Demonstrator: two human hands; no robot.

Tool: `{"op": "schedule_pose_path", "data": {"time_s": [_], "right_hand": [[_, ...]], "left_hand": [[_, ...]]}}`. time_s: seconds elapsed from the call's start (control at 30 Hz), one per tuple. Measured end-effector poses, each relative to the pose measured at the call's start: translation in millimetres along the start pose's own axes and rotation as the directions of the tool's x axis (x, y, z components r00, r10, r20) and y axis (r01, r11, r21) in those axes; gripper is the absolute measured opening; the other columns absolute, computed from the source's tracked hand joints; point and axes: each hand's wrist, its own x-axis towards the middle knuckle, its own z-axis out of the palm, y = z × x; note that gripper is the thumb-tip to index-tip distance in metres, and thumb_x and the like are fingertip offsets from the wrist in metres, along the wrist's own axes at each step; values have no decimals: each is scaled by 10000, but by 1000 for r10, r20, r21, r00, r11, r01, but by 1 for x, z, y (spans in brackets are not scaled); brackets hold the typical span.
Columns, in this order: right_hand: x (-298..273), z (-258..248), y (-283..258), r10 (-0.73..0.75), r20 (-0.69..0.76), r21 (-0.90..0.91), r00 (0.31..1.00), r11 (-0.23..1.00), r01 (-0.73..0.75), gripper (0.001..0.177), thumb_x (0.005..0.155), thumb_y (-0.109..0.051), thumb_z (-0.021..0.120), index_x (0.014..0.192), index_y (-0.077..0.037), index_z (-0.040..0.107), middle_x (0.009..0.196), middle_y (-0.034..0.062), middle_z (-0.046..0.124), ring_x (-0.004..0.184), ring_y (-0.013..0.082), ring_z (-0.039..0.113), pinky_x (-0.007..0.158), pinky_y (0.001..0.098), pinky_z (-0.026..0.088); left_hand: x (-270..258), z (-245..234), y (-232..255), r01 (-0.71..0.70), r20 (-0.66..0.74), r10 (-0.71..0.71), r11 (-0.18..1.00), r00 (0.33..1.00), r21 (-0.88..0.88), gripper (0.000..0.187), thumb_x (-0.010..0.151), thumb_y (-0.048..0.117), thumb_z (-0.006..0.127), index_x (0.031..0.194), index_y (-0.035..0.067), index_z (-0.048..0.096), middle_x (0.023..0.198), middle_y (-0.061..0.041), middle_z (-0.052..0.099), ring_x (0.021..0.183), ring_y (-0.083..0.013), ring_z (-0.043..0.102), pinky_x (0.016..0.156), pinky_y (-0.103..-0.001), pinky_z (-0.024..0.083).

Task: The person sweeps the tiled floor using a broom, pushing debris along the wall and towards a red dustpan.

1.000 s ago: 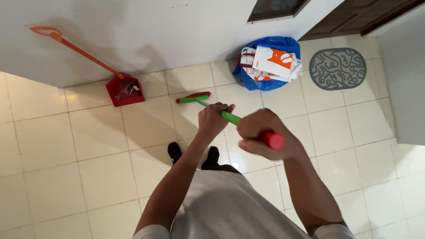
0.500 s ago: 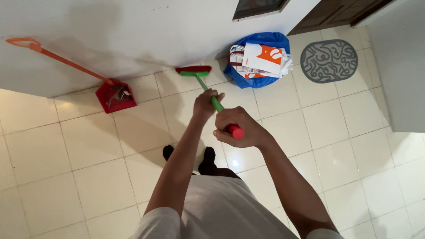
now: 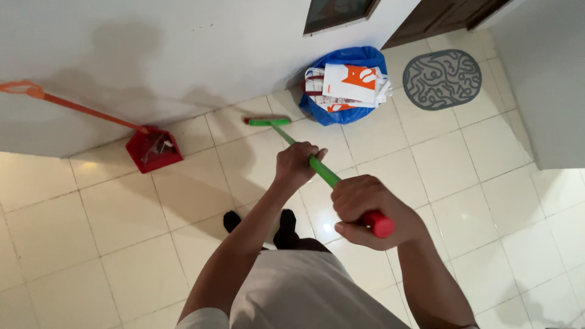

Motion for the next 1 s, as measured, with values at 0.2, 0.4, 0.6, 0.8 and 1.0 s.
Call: {"op": "schedule_pose_path", "data": {"time_s": [0.2, 0.4, 0.6, 0.8, 1.0], "right_hand": [[11, 18, 54, 77, 18, -161, 997, 984, -73, 295, 802, -26, 740, 667, -66, 481, 680, 41, 558, 671, 250, 524, 655, 379, 452], [-4, 31, 86, 337, 38, -196, 941, 926, -324, 293, 752, -66, 764, 666, -60, 484, 667, 42, 513, 619, 228, 512, 592, 378, 427], [-28, 23, 57, 202, 85, -161, 976, 969, -187, 335, 743, -37, 743, 628, -66, 430, 601, 53, 481, 608, 250, 492, 591, 380, 409], [-42, 19, 10, 157, 8, -11, 987, 987, -157, 335, 747, 5, 711, 602, -64, 417, 572, 49, 466, 559, 254, 466, 576, 378, 382], [-38, 21, -15, 110, -9, -89, 994, 990, -110, 383, 740, 9, 701, 583, -90, 366, 557, 24, 430, 609, 242, 454, 664, 377, 439]], "left_hand": [[38, 38, -55, -97, -189, 47, 960, 981, -263, 371, 958, 420, 681, 809, 82, 649, 890, -86, 651, 920, -315, 651, 763, -444, 526], [30, 80, -71, 26, -112, -79, 911, 991, -411, 328, 910, 407, 733, 897, 89, 654, 910, -85, 648, 858, -338, 654, 761, -433, 524], [0, 59, -26, 125, 40, -119, 968, 992, -219, 433, 932, 484, 674, 763, 86, 671, 901, -82, 670, 842, -321, 655, 743, -447, 509], [-31, 27, 20, 78, 191, -65, 995, 980, -61, 540, 986, 505, 580, 645, 92, 647, 775, -64, 662, 754, -316, 642, 732, -454, 505], [-24, 22, 18, -108, -135, 85, 979, 987, -174, 432, 953, 402, 674, 668, 79, 636, 735, -81, 635, 739, -327, 638, 698, -457, 497]]}}
